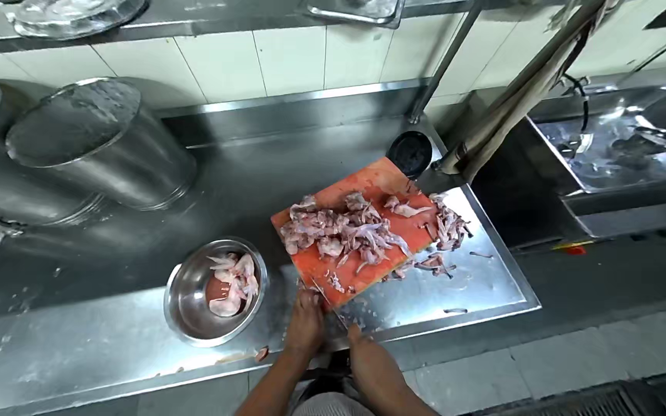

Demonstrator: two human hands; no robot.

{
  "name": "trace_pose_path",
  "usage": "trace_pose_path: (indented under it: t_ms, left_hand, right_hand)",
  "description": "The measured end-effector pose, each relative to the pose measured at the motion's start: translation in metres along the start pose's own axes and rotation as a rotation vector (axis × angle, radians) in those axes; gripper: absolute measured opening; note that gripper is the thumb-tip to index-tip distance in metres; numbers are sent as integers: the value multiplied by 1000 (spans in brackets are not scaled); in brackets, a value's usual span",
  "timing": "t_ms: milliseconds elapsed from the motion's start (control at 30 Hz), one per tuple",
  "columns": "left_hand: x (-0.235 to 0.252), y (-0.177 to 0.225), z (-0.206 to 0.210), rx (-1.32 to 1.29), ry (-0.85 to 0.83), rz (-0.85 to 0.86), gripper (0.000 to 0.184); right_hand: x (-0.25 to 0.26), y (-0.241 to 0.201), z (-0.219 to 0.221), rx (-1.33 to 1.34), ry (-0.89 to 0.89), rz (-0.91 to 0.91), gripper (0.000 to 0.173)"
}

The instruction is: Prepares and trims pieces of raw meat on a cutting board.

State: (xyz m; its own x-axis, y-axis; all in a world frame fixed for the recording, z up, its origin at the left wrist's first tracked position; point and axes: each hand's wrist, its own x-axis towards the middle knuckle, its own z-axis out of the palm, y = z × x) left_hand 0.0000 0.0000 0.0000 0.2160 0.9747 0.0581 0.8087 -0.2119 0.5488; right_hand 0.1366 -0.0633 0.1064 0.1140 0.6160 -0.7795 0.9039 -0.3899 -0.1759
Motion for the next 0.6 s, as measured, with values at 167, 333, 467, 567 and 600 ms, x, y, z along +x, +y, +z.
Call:
trace_pose_path:
  t_ms: [167, 333, 467, 567, 600]
  left_hand:
    - [-3, -4, 5, 71, 18, 32, 27]
    - [4, 1, 2, 50, 17, -43, 28]
    - [-3, -4, 15, 20, 95, -27, 30]
    - [-2, -8, -1, 56, -145, -142, 42]
    - [0, -10, -3, 65, -157, -144, 41]
  right_hand:
    - [20, -27, -17, 20, 103, -88, 37]
    - [22, -10, -3, 31, 100, -75, 39]
    - [1, 8, 8, 35, 14, -29, 42]
    - [14, -29, -14, 9, 40, -112, 37]
    - [20, -34, -18, -4, 40, -110, 36]
